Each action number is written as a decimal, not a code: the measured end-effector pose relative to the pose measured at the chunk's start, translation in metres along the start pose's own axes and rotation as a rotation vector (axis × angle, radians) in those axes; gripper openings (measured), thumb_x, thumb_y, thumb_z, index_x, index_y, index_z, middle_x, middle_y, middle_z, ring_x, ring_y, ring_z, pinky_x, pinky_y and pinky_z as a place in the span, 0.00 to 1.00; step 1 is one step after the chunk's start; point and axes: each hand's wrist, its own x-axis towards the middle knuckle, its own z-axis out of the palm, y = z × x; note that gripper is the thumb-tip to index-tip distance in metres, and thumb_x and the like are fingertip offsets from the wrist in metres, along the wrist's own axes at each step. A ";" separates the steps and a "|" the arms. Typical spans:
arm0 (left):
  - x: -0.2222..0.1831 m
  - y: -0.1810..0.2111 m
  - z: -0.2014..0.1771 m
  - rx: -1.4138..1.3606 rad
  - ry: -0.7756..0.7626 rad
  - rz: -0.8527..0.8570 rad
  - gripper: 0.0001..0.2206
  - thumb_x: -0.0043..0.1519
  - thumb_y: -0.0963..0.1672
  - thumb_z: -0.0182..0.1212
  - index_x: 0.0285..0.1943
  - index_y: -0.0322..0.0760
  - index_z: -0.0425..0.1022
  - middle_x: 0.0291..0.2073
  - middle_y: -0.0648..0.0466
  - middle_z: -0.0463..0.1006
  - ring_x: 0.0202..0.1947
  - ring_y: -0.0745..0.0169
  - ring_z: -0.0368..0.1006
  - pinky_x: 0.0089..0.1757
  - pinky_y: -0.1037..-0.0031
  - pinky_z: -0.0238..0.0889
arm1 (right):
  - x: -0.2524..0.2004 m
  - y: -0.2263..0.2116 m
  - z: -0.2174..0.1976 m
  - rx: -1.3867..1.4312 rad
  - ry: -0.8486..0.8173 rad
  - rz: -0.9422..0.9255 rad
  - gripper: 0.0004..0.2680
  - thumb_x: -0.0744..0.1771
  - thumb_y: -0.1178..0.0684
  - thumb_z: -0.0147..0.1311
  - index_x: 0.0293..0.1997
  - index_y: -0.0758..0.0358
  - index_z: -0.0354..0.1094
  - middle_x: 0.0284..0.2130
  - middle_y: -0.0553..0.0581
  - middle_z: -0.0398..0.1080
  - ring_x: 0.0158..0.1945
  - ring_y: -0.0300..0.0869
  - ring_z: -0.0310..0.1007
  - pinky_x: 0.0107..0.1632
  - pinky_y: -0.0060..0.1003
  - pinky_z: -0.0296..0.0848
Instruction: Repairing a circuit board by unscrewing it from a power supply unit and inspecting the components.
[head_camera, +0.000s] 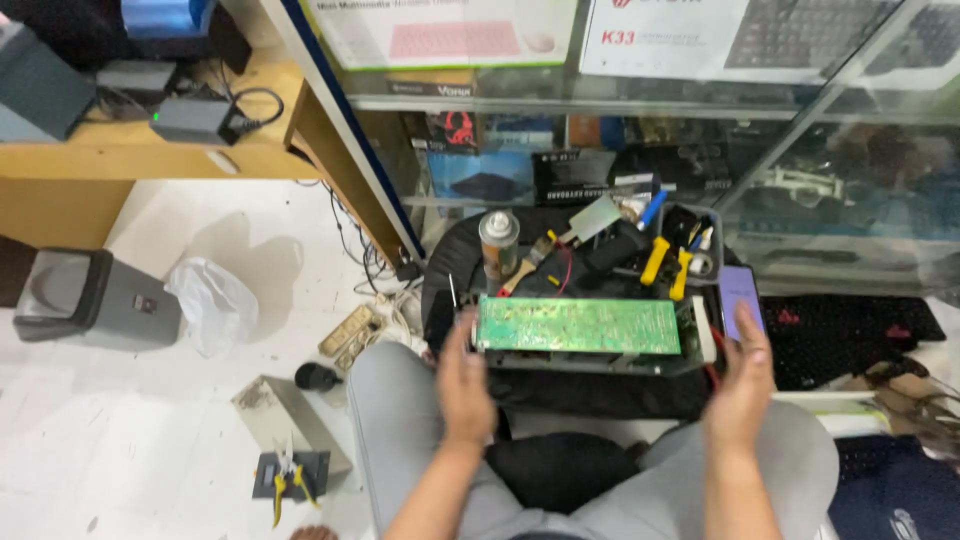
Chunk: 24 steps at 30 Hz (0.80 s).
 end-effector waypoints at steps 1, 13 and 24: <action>-0.023 -0.002 0.012 -0.092 -0.174 -0.082 0.23 0.72 0.48 0.38 0.72 0.35 0.65 0.70 0.46 0.69 0.72 0.53 0.61 0.68 0.63 0.49 | -0.012 -0.012 0.014 0.132 -0.111 -0.168 0.26 0.74 0.35 0.26 0.73 0.69 0.51 0.72 0.66 0.53 0.77 0.53 0.49 0.76 0.49 0.50; -0.041 0.150 -0.006 -0.849 -0.988 0.002 0.40 0.73 0.64 0.22 0.82 0.31 0.34 0.79 0.42 0.42 0.82 0.50 0.36 0.78 0.53 0.26 | -0.004 -0.125 0.071 1.078 -0.551 0.056 0.37 0.66 0.17 0.24 0.82 0.44 0.30 0.82 0.55 0.27 0.86 0.45 0.20 0.82 0.54 0.28; -0.034 0.159 0.013 -0.155 -0.594 0.305 0.34 0.76 0.57 0.23 0.82 0.32 0.24 0.81 0.40 0.23 0.83 0.38 0.17 0.77 0.47 0.20 | -0.104 -0.122 0.067 1.411 -0.782 0.343 0.40 0.63 0.18 0.30 0.79 0.54 0.27 0.80 0.53 0.25 0.83 0.43 0.21 0.76 0.55 0.31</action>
